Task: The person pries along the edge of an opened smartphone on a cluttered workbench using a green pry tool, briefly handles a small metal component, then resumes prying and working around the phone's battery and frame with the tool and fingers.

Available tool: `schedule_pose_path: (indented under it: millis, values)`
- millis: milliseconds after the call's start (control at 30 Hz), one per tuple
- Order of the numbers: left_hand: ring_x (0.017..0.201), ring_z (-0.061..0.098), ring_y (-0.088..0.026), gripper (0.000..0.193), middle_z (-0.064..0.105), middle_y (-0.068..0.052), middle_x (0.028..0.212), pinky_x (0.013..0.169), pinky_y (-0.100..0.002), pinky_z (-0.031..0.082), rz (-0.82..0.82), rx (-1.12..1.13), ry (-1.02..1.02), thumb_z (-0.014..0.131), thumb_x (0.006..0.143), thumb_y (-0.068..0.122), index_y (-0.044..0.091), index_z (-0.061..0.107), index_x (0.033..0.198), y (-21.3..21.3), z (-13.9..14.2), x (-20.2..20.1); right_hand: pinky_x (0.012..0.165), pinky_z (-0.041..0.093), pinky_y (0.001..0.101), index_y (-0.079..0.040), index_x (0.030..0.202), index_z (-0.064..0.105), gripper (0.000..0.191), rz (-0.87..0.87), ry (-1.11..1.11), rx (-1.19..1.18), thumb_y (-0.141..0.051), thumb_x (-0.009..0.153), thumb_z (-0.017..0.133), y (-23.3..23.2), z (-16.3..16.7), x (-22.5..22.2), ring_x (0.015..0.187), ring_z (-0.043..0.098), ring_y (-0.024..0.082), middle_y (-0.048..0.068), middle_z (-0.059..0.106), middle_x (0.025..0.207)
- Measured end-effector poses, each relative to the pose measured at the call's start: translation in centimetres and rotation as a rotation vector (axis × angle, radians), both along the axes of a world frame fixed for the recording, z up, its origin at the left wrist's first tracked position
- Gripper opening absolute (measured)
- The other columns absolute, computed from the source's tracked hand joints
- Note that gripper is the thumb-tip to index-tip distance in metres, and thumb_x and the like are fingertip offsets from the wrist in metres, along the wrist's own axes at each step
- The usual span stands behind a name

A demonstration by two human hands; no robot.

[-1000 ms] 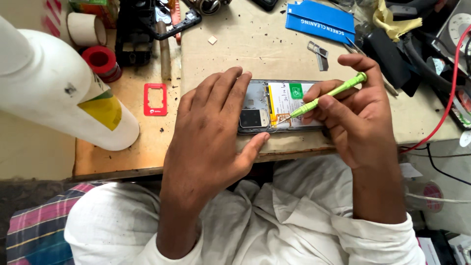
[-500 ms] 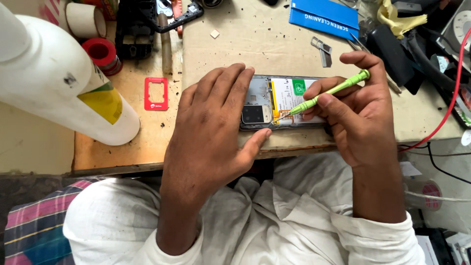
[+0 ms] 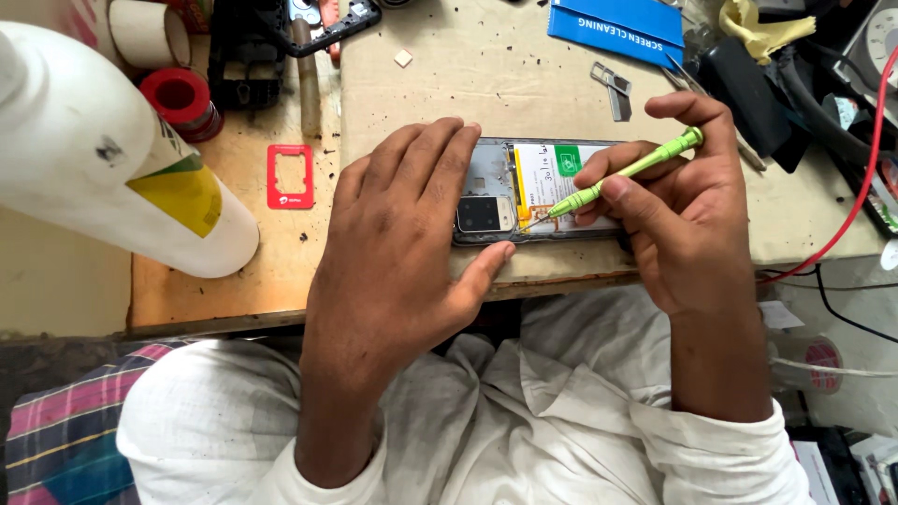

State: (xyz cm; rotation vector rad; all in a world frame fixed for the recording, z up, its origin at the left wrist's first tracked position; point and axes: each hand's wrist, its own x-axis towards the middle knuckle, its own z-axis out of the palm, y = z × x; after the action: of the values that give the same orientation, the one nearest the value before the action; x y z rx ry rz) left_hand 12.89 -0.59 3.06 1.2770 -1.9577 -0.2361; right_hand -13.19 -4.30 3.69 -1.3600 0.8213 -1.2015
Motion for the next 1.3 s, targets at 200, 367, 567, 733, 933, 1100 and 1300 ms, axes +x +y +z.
schedule_pose_path:
  millis: [200, 367, 567, 733, 933, 1100, 1300]
  values:
    - [0.137, 0.046, -0.032, 0.085, 0.053, -0.018, 0.145, 0.114, -0.047, 0.034, 0.003, -0.004, -0.004, 0.082, 0.078, 0.034, -0.004, 0.048, 0.145, 0.0, 0.0, 0.0, 0.091, 0.062, 0.0374, -0.004, 0.142, 0.03, 0.051, -0.048, 0.104, -0.075, 0.011, 0.106, 0.063, 0.6, 0.7, 0.8, 0.102, 0.071, 0.024, 0.024, 0.069, 0.109]
    - [0.138, 0.046, -0.032, 0.084, 0.053, -0.017, 0.144, 0.114, -0.047, 0.034, -0.005, 0.0, 0.017, 0.082, 0.078, 0.034, -0.004, 0.048, 0.145, 0.0, 0.0, 0.1, 0.095, 0.06, 0.031, -0.005, 0.133, 0.032, 0.048, -0.109, 0.472, -0.331, 0.007, 0.104, 0.068, 2.8, 3.5, 2.7, 0.105, 0.072, 0.02, 0.019, 0.07, 0.108]
    - [0.137, 0.046, -0.032, 0.085, 0.053, -0.017, 0.144, 0.113, -0.047, 0.034, 0.0, -0.009, -0.003, 0.082, 0.078, 0.036, -0.004, 0.048, 0.145, 0.0, 0.1, 0.0, 0.078, 0.061, 0.0321, -0.003, 0.112, 0.046, 0.041, -0.195, 0.97, -0.762, -0.002, 0.091, 0.082, 3.6, 5.4, 5.7, 0.09, 0.074, 0.02, 0.016, 0.07, 0.096]
    - [0.137, 0.046, -0.032, 0.083, 0.053, -0.017, 0.143, 0.113, -0.047, 0.033, 0.0, -0.014, 0.011, 0.082, 0.079, 0.035, -0.004, 0.048, 0.144, 0.0, 0.0, 0.1, 0.082, 0.064, 0.0329, 0.0, 0.11, 0.044, 0.034, -0.041, 0.953, -0.744, 0.0, 0.095, 0.075, 3.4, 8.4, 7.5, 0.095, 0.076, 0.022, 0.015, 0.073, 0.102]
    - [0.136, 0.046, -0.033, 0.084, 0.053, -0.018, 0.144, 0.112, -0.047, 0.034, -0.003, -0.008, 0.008, 0.082, 0.077, 0.034, -0.004, 0.048, 0.144, 0.0, -0.2, 0.0, 0.064, 0.056, 0.0325, 0.0, 0.108, 0.046, 0.044, -0.193, 0.966, -0.647, -0.013, 0.089, 0.083, 2.7, 8.1, 8.0, 0.073, 0.071, 0.02, 0.013, 0.068, 0.086]
    - [0.136, 0.047, -0.033, 0.083, 0.054, -0.018, 0.143, 0.112, -0.048, 0.034, -0.003, -0.03, 0.02, 0.082, 0.077, 0.034, -0.004, 0.049, 0.143, -0.1, -0.2, 0.1, 0.078, 0.06, 0.0332, -0.001, 0.112, 0.046, 0.033, 0.016, 0.969, -0.867, -0.005, 0.097, 0.075, 3.0, 7.0, 5.5, 0.091, 0.075, 0.022, 0.013, 0.072, 0.099]
    - [0.135, 0.048, -0.033, 0.082, 0.055, -0.018, 0.141, 0.111, -0.048, 0.035, -0.011, -0.028, 0.045, 0.082, 0.077, 0.035, -0.004, 0.05, 0.142, -0.2, -0.3, 0.2, 0.068, 0.06, 0.0314, -0.001, 0.107, 0.045, 0.049, -0.135, 1.01, -0.755, -0.013, 0.088, 0.088, 2.6, 5.4, 5.0, 0.079, 0.075, 0.022, 0.014, 0.069, 0.093]
